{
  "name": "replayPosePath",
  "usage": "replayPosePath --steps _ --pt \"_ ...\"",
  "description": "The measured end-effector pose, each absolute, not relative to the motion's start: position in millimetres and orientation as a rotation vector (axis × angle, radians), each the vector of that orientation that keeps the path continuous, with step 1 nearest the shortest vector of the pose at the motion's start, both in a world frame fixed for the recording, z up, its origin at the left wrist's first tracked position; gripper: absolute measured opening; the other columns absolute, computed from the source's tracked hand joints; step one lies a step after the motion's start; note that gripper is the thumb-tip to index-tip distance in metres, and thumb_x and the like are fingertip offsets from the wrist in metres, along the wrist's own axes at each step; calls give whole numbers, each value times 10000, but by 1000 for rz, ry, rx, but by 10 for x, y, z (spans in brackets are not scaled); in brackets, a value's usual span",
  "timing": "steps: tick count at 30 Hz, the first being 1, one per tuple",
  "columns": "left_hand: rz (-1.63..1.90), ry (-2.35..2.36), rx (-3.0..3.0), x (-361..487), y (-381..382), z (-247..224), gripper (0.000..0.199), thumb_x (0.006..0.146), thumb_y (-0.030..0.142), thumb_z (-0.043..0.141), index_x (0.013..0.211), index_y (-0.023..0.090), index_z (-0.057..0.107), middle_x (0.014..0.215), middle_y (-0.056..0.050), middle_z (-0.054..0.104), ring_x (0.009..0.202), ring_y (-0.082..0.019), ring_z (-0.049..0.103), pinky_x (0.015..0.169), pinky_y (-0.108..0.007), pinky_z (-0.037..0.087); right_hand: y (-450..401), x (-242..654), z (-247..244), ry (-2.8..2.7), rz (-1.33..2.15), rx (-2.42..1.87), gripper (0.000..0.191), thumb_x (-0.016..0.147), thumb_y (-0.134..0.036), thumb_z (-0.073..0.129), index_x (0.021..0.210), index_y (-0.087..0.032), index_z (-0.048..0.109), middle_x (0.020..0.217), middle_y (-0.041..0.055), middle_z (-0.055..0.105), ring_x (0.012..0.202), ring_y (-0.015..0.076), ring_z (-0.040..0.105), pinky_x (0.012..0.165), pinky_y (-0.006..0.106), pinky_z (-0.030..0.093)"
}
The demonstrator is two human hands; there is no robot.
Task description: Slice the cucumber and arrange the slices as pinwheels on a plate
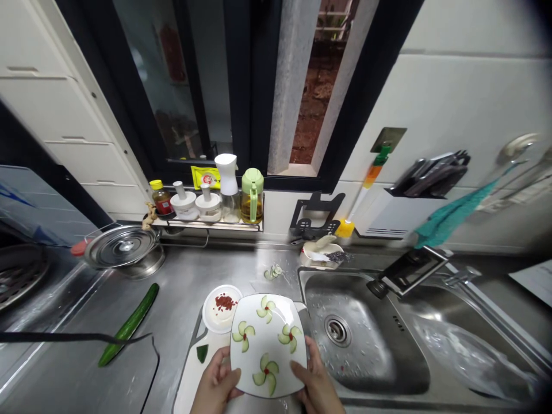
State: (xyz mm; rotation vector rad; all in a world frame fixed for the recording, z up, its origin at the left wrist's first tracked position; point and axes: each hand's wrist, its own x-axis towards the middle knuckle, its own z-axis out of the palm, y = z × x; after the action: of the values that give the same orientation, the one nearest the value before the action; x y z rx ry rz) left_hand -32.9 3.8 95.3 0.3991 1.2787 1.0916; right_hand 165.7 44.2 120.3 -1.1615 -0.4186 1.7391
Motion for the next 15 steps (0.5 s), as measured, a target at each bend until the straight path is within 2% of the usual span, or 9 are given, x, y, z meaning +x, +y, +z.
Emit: replayPosePath --steps 4,8,10,12,15 --pt "1014 1261 458 -275 22 918 682 542 524 808 1104 200 598 892 -66 730 775 -191 676 652 -262 494 482 1914 1150 -458 1880 -1152 666 596 -249 809 1186 -281 503 1057 53 692 922 276 668 716 356 517" --pt "966 1290 555 -302 -3 854 654 509 566 806 1009 169 665 932 -92 721 805 -195 660 697 -273 482 546 2451 1193 -521 1965 -1192 631 588 -228 812 1169 -270 569 1072 81 705 941 301 672 732 373 514" --pt "953 1357 647 -364 -23 790 594 544 595 770 942 163 683 835 -64 708 762 -179 634 677 -263 462 547 2809 1258 -571 2014 -1186 632 560 -239 819 1157 -276 616 1108 94 698 998 329 655 831 448 497" --pt "937 1431 766 -448 -42 697 505 608 618 711 824 162 679 682 -9 646 659 -140 574 626 -240 427 489 3196 1324 -612 2049 -1229 555 552 -270 816 1088 -300 676 1156 99 683 1056 342 631 918 484 451" --pt "894 1574 929 -596 -50 504 479 684 643 618 602 174 566 502 62 447 515 -90 417 530 -212 339 248 3720 1365 -719 2107 -1372 569 490 -404 828 1042 -324 714 1103 117 701 1030 388 633 897 528 452"
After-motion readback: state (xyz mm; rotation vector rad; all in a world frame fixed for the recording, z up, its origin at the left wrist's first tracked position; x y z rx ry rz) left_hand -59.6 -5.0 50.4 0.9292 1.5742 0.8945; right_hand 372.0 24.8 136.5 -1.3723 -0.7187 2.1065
